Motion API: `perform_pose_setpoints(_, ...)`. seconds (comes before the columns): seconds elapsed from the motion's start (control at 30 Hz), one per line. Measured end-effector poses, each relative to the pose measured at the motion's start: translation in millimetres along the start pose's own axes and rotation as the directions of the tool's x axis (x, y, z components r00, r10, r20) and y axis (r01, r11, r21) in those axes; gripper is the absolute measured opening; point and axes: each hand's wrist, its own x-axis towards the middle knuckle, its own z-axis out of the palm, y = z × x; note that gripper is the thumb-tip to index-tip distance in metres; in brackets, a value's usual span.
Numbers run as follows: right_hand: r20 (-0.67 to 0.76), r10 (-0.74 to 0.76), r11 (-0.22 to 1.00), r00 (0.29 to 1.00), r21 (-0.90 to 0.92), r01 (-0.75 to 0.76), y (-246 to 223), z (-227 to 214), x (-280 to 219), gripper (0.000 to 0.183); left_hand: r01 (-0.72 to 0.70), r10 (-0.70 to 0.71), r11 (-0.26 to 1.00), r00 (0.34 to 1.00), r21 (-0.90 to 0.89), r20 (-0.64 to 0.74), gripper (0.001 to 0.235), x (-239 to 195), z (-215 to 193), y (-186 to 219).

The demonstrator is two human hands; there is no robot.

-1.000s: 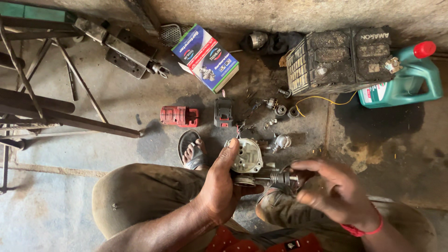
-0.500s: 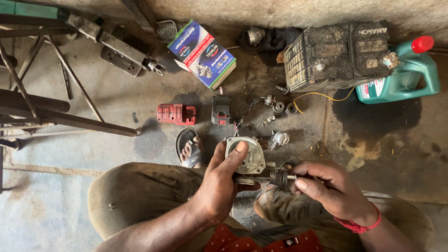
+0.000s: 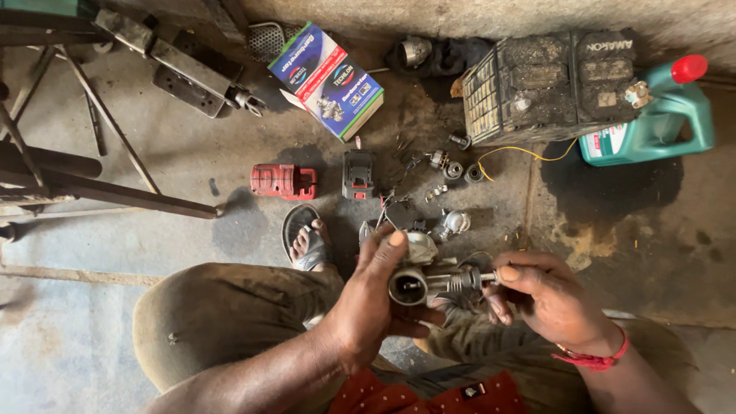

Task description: The person sits on the floor and works on a carburetor, using pliers to grip and manipulate internal components. They repeatedly adjust the position of the carburetor and use the tool to pull or twist parts within the assembly.

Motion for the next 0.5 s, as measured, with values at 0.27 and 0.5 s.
perform_pose_setpoints(0.27,0.055,-0.059,0.998,0.997,-0.017,0.060,-8,-3,-2,0.029,0.021,-0.022,1.000,0.996,0.011,0.085,0.063,-5,1,-5)
perform_pose_setpoints(0.5,0.071,-0.048,0.976,0.996,-0.210,0.062,-16,-3,-3,0.032,0.122,-0.126,0.989,0.991,0.083,0.043,0.057,-10,3,-3)
